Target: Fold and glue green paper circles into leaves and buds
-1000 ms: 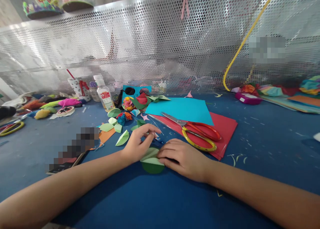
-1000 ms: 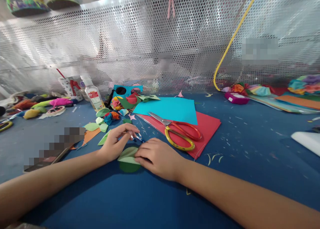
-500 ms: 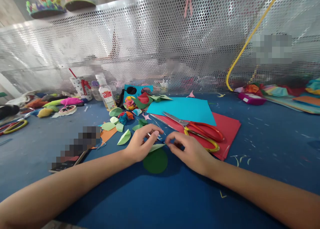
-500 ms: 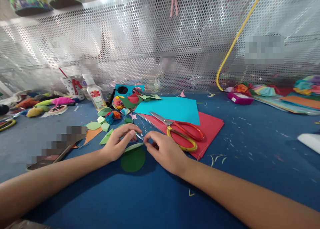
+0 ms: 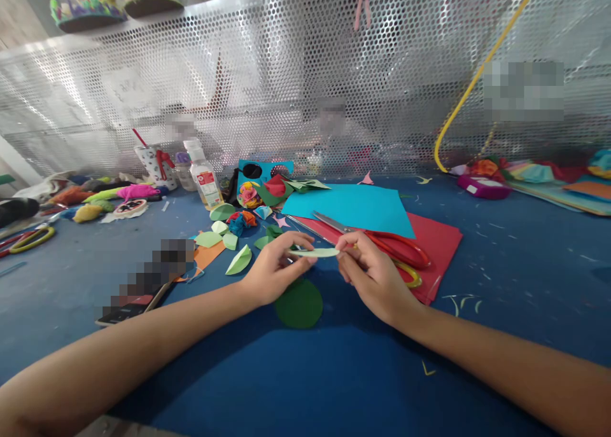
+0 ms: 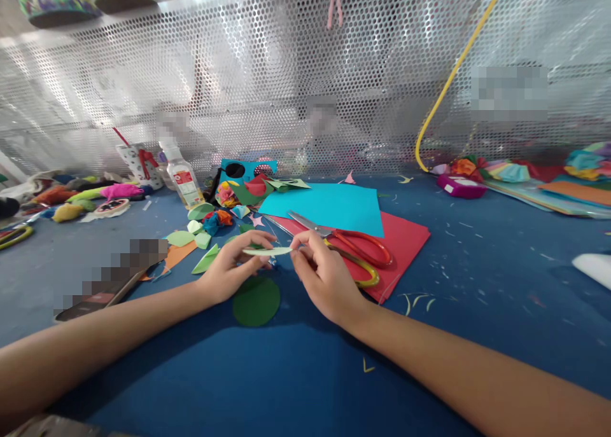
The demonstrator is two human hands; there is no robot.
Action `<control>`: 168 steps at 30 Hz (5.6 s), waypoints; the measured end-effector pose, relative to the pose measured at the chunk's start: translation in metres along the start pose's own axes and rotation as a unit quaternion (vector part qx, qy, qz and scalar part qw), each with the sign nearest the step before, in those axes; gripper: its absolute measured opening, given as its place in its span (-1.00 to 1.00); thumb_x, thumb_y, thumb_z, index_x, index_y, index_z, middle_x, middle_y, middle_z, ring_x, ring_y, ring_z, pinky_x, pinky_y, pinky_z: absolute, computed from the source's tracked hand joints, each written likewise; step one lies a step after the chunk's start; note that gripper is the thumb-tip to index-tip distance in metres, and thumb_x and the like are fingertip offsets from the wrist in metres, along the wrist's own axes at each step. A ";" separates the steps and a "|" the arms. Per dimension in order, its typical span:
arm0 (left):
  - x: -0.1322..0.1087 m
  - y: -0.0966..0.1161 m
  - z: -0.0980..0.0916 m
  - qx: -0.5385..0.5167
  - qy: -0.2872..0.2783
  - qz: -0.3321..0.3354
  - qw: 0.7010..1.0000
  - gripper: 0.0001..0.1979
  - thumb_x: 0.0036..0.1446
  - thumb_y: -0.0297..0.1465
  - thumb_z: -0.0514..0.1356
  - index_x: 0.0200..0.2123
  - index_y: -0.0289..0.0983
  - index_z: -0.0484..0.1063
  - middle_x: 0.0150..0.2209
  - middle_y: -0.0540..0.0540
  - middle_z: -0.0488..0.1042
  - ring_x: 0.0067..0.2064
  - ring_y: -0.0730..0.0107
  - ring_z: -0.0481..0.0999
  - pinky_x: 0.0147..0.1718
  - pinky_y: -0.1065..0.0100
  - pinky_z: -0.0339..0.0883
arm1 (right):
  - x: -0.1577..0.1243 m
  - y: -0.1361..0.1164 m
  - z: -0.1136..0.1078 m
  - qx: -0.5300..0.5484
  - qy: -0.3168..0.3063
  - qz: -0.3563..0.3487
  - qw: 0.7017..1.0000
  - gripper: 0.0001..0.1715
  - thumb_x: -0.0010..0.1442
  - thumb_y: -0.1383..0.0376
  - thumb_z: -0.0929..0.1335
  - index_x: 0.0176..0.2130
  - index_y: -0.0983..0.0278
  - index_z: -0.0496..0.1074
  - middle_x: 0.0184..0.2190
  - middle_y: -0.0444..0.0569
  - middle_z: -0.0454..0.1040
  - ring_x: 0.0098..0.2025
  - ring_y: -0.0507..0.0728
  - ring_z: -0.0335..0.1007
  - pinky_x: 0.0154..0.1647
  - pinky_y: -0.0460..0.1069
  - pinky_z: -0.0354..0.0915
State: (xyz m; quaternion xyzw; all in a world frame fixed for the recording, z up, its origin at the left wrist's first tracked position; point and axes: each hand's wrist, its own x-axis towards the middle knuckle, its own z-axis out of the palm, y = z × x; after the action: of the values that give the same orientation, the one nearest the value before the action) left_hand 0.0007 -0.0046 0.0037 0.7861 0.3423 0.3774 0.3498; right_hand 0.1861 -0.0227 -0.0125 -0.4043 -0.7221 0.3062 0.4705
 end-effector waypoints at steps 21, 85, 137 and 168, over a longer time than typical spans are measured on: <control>-0.001 -0.006 0.004 -0.095 0.021 0.015 0.995 -0.60 0.00 -0.38 0.22 -0.08 -0.26 0.19 -0.11 -0.19 0.38 -0.22 0.37 0.45 -0.32 0.40 0.34 | 0.005 0.005 0.000 0.052 -0.003 -0.004 0.999 -0.77 0.11 0.16 0.30 -0.46 0.26 0.30 -0.46 -0.10 0.35 -0.36 0.06 0.32 -0.36 -0.07 0.28; 0.002 -0.015 0.001 -0.083 -0.066 -0.082 0.991 -0.60 0.06 -0.44 0.14 0.01 -0.32 0.27 -0.51 -0.01 0.45 -0.30 0.35 0.51 -0.33 0.41 0.35 | 0.009 0.013 0.001 -0.018 -0.013 0.043 0.999 -0.77 0.14 0.38 0.23 -0.15 0.19 0.25 -0.41 -0.09 0.50 -0.34 0.10 0.46 -0.31 -0.01 0.37; 0.007 -0.011 -0.005 -0.168 -0.016 -0.126 0.978 -0.78 0.08 -0.30 0.14 -0.24 -0.32 0.37 -0.45 -0.03 0.45 -0.47 0.53 0.39 -0.49 0.49 0.24 | 0.006 0.004 -0.002 -0.096 -0.041 -0.105 0.989 -0.81 0.04 0.51 0.27 -0.40 0.21 0.26 -0.20 -0.04 0.36 -0.04 0.13 0.27 -0.07 0.03 0.26; -0.001 0.006 -0.024 0.379 -0.183 0.237 0.875 -0.78 0.15 -0.46 -0.04 -0.29 -0.31 0.40 -0.42 -0.13 0.48 -0.37 0.36 0.44 -0.39 0.37 0.25 | 0.001 0.003 0.003 -0.193 -0.098 -0.118 0.969 -0.86 0.07 0.42 0.29 -0.36 0.23 0.42 -0.34 -0.07 0.44 -0.26 0.08 0.34 -0.22 -0.01 0.28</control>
State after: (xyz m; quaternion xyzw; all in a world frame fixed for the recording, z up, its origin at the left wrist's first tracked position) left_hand -0.0177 -0.0012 0.0194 0.9712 0.1922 0.1394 -0.0189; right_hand 0.1839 -0.0204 -0.0154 -0.3675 -0.8527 0.1417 0.3431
